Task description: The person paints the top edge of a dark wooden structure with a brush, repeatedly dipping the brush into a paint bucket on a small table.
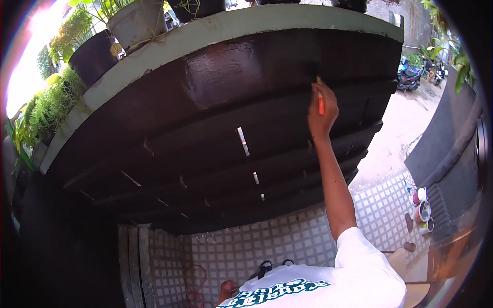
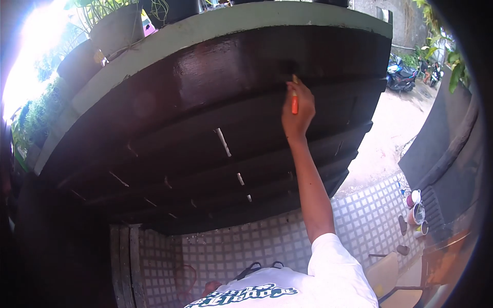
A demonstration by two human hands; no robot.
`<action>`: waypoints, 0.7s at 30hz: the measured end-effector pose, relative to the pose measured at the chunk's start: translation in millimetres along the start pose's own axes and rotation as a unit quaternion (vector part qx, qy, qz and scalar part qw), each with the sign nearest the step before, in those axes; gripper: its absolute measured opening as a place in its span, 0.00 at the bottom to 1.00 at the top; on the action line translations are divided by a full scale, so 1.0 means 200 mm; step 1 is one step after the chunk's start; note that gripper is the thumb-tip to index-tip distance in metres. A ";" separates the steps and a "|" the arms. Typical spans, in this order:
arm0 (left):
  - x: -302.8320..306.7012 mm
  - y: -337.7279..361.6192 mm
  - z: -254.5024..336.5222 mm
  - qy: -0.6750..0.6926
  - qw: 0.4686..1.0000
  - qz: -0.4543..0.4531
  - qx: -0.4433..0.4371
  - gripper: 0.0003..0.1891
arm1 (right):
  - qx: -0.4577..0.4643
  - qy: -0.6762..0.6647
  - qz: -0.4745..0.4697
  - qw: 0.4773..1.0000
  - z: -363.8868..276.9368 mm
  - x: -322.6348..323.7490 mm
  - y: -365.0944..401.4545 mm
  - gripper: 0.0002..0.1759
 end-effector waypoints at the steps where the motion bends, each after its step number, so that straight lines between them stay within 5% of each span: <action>1: 0.01 -0.01 0.00 -0.009 1.000 -0.009 -0.028 0.17 | 0.006 0.006 -0.018 1.000 0.00 -0.02 0.01 0.07; 3: 0.01 -0.08 -0.05 0.077 0.996 -0.023 0.028 0.18 | 0.016 0.015 -0.052 0.998 0.02 -0.07 0.07 0.08; 5: 0.01 -0.14 -0.10 0.256 0.946 -0.030 0.194 0.18 | 0.022 -0.010 -0.106 0.994 -0.13 -0.19 0.16 0.07; 10: 0.01 -0.27 0.09 0.173 0.967 0.026 0.185 0.14 | -0.016 -0.205 -0.194 0.959 -0.61 -0.44 0.39 0.07; 14: 0.04 -0.29 0.27 0.164 0.974 0.021 0.154 0.12 | -0.070 -0.302 -0.275 0.910 -0.68 -0.57 0.48 0.07; 17: 0.09 -0.38 0.21 0.139 0.974 0.021 0.177 0.12 | -0.119 -0.289 -0.246 0.917 -0.46 -0.51 0.40 0.07; 21: 0.15 -0.32 0.16 0.149 0.974 0.018 0.168 0.11 | -0.059 -0.080 -0.140 0.985 -0.18 -0.20 0.18 0.07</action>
Point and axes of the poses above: each hand's wrist, its own y-axis away from the middle knuckle, its own x-axis out of the back of the hand, z = x × y, the point moved 7 cm from there along -y, towards the middle knuckle, and after that the axes turned 1 degree about -y, right-handed, at the moved point
